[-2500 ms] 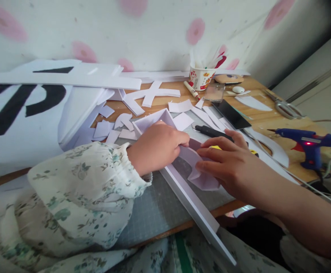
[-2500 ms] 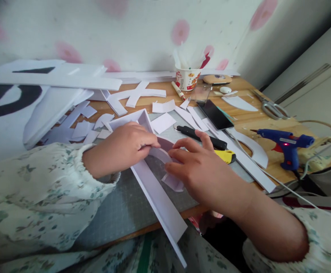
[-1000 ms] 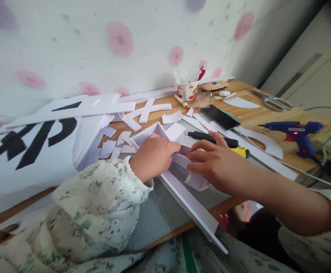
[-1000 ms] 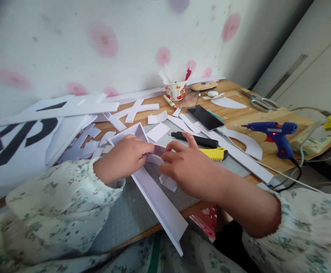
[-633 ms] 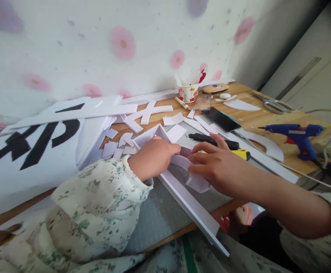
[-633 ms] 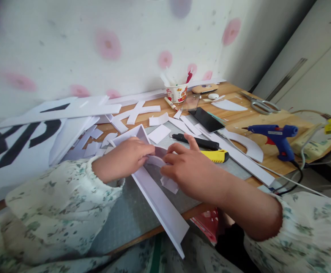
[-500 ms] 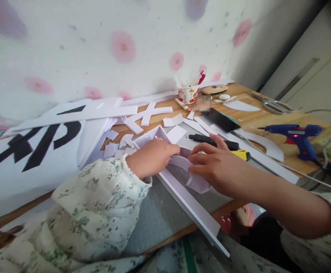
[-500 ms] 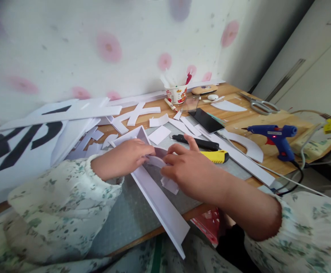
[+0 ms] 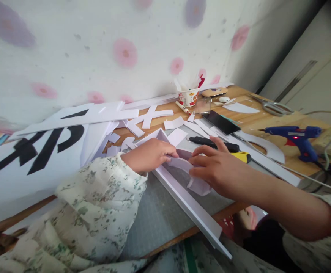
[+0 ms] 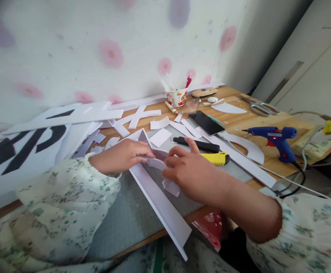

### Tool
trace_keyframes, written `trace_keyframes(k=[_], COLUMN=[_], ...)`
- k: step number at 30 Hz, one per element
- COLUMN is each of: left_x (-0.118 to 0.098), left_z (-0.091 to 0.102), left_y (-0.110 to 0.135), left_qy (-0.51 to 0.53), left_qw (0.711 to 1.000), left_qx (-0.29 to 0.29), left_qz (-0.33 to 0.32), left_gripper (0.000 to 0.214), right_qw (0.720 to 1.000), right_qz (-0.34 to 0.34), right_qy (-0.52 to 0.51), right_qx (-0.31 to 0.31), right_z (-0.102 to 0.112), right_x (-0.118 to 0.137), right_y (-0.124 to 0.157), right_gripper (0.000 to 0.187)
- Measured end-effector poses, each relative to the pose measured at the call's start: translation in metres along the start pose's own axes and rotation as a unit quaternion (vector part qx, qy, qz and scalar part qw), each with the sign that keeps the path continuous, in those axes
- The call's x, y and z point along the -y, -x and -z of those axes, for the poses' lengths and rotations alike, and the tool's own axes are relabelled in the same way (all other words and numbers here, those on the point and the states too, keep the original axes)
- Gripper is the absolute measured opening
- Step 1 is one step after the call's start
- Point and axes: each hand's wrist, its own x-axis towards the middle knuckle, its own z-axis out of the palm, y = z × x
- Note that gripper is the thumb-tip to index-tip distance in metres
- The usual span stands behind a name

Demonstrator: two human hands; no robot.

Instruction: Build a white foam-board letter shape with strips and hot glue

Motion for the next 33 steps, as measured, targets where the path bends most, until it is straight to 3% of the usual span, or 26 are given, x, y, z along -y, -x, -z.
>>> trace_keyframes(k=[33], left_x=[-0.0042], left_z=[-0.0050], left_y=[-0.0027], left_qy=[-0.002], left_qw=[0.999], left_qx=[-0.025], left_qz=[0.025], left_gripper=[0.020], right_qw=[0.999], right_qz=[0.020], right_qy=[0.037], right_qx=[-0.016], right_z=[0.0002], right_x=[-0.0018], right_y=[0.0028], right_gripper=[0.025])
